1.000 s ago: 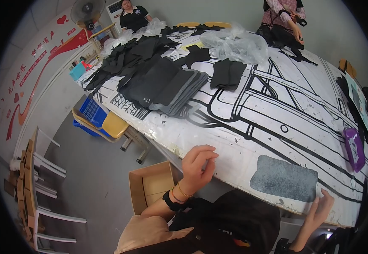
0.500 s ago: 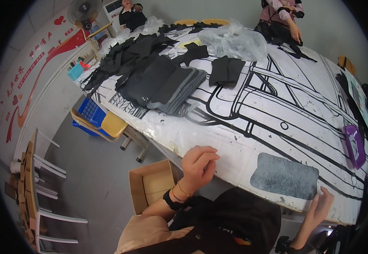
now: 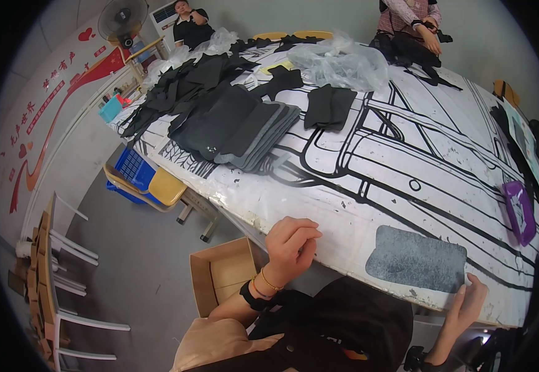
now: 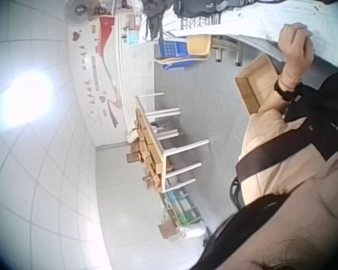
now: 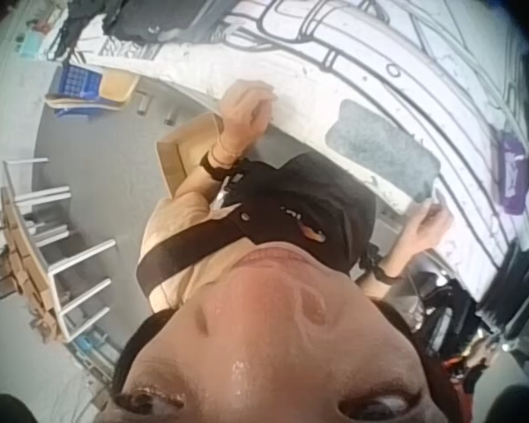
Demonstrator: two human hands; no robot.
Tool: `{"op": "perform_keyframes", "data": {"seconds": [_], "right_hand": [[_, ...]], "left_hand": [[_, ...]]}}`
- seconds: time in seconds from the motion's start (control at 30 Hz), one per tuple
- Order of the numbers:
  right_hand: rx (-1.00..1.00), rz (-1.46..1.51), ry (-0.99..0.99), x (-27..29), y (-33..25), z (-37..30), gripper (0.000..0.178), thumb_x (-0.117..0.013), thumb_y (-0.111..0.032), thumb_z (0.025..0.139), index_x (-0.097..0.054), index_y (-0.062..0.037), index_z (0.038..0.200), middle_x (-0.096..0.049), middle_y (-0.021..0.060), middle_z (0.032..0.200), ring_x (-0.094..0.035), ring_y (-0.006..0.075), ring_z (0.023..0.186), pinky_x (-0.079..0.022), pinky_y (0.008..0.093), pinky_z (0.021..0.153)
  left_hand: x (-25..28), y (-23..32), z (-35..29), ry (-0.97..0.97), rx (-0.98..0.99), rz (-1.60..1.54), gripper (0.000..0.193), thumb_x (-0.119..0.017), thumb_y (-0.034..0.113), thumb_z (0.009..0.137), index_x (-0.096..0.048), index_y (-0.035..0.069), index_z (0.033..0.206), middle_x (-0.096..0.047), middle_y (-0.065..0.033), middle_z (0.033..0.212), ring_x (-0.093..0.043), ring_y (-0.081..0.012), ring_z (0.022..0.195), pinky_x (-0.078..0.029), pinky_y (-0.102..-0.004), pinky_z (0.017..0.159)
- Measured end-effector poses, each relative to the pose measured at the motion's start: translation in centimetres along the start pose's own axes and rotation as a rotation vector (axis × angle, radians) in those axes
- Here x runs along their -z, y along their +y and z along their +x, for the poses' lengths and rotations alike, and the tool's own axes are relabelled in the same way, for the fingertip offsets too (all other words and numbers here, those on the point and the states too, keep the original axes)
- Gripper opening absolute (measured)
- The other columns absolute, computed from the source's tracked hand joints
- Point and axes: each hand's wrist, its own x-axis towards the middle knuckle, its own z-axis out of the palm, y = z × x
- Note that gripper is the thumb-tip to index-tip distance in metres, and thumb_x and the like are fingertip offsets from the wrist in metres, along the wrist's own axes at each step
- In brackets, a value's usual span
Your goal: Sorting and stacking shoe upper and lining components on a work table.
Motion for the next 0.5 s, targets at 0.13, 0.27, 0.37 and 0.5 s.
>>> {"op": "perform_keyframes", "data": {"seconds": [0.13,0.27,0.37,0.5], "right_hand": [[0.013,-0.001,0.01,-0.1,0.3,0.0,0.027,-0.056,-0.016,0.099,-0.063,0.0043,0.115,-0.046,0.0075,0.089,-0.045,0.0188,0.077,-0.038,0.031,0.073],[0.024,-0.009,-0.004,0.0,0.4,0.0,0.027,-0.056,-0.016,0.099,-0.063,0.0045,0.115,-0.047,0.0077,0.089,-0.045,0.0189,0.077,-0.038,0.031,0.073],[0.03,-0.002,-0.001,0.0,0.2,0.2,0.027,-0.055,-0.016,0.099,-0.063,0.0046,0.115,-0.047,0.0082,0.09,-0.045,0.0198,0.077,-0.039,0.0316,0.073],[0.05,-0.019,-0.026,0.2,0.9,0.3,0.026,-0.056,-0.015,0.098,-0.062,0.0046,0.114,-0.052,0.0112,0.095,-0.05,0.0223,0.081,-0.042,0.0329,0.077]], "left_hand": [[-0.1,0.1,0.0,0.001,-0.008,0.007,0.023,-0.064,-0.011,0.068,-0.07,0.005,0.083,-0.07,-0.0071,0.091,-0.062,-0.0232,0.071,-0.047,-0.0311,0.06],[-0.2,0.2,-0.2,-0.001,0.02,0.006,0.022,-0.065,-0.011,0.07,-0.07,0.005,0.084,-0.07,-0.0094,0.094,-0.063,-0.0242,0.072,-0.049,-0.0318,0.062],[0.2,0.4,-0.3,0.016,0.078,-0.042,0.022,-0.066,-0.01,0.072,-0.069,0.005,0.088,-0.07,-0.011,0.097,-0.065,-0.026,0.076,-0.051,-0.0328,0.066],[2.0,0.2,0.8,0.063,0.097,-0.084,0.022,-0.069,-0.008,0.076,-0.068,0.004,0.095,-0.07,-0.0135,0.1,-0.067,-0.0302,0.086,-0.054,-0.0344,0.076]]}}
